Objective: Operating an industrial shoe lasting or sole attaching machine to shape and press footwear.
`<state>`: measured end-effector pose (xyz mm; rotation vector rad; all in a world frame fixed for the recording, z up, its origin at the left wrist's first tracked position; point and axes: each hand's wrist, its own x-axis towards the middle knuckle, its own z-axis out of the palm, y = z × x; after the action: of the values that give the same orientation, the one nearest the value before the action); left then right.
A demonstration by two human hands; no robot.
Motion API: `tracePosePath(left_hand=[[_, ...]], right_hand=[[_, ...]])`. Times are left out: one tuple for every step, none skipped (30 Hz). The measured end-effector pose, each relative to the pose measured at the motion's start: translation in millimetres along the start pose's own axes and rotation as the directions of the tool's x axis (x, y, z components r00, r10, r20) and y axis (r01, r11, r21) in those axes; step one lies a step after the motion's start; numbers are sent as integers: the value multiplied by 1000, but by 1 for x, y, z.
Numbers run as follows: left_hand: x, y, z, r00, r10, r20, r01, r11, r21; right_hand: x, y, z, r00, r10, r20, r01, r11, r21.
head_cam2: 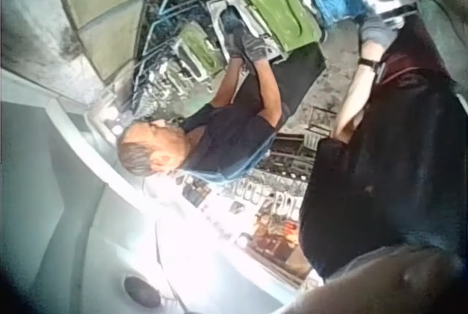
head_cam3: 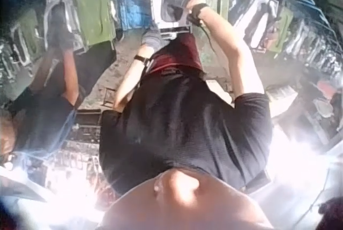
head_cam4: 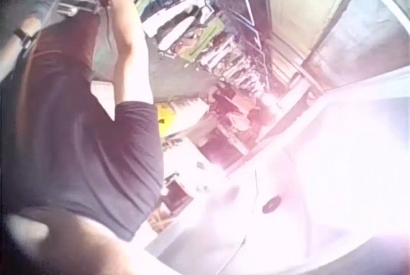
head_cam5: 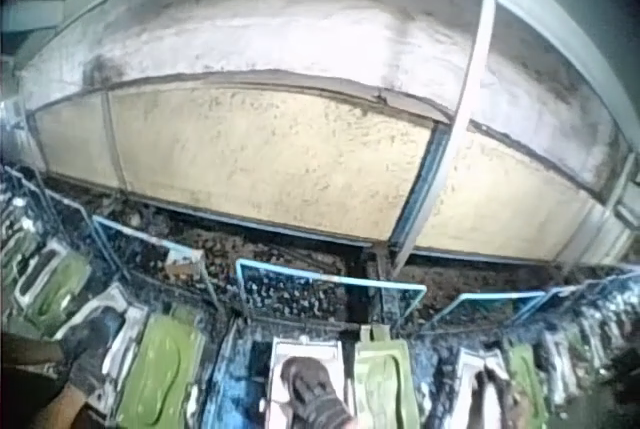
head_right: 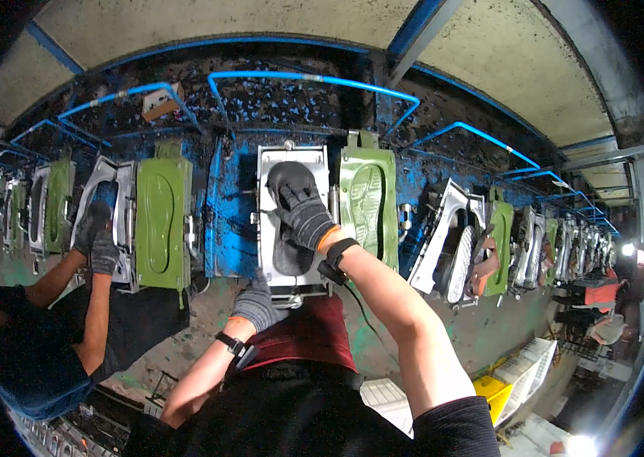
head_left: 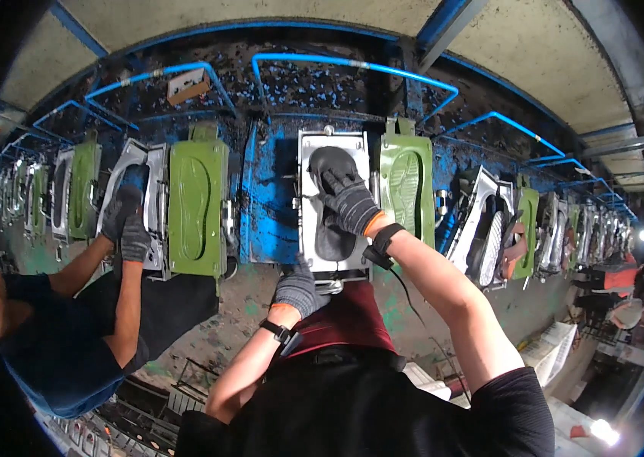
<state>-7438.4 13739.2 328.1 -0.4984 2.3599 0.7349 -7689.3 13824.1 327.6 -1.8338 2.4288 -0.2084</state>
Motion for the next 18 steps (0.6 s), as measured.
tracePosePath(left_hand=[[-7,5,8,937,81,-339,-29,987,157],[-9,-8,2,957,104,-271,-122,991,-51],[-11,2,-45,965,173,-199,-221,942,-252],[2,-17,-45,964,124,-235,-215,883,-417],[20,-33,-39,962,64,-267,-210,796,-567],[40,-35,-38,872,27,-489,-271,858,-437],[58,-39,-41,727,-3,-687,-274,916,-294],[75,-25,-58,664,56,-746,-340,911,-234],[88,-10,-83,591,111,-799,-393,905,-165],[100,6,-96,570,156,-807,-412,904,-116],[110,19,-107,547,200,-813,-422,905,-61],[127,27,-111,507,293,-811,-442,896,48],[143,37,-102,497,357,-790,-368,912,181],[155,45,-92,493,424,-759,-380,890,251],[169,51,-80,489,488,-723,-391,863,318],[177,59,-75,537,510,-672,-416,853,315],[182,62,-71,555,479,-681,-429,865,259],[183,66,-68,539,496,-681,-429,857,285]], right_hand=[[-4,-8,-5,1000,5,-17,-4,999,39],[-8,-20,-7,995,101,25,-104,987,122],[-25,-16,15,985,139,-106,-129,986,103],[-28,-37,16,968,203,-147,-172,965,198],[-35,-62,20,946,265,-185,-204,934,293],[-50,-81,35,940,303,-158,-261,935,242],[-62,-110,34,928,371,-26,-351,895,275],[-78,-126,43,912,408,-28,-384,877,290],[-87,-137,49,898,439,-34,-407,858,313],[-91,-143,47,885,465,23,-449,841,301],[-91,-151,38,872,483,77,-483,825,294],[-93,-156,33,868,483,118,-495,816,300],[-97,-157,38,859,494,138,-512,811,284],[-105,-157,40,861,484,156,-508,816,275],[-111,-155,42,864,473,175,-504,822,267],[-115,-151,39,870,465,160,-492,817,301],[-117,-148,37,867,462,187,-498,814,299],[-122,-144,37,866,468,179,-501,796,341]])
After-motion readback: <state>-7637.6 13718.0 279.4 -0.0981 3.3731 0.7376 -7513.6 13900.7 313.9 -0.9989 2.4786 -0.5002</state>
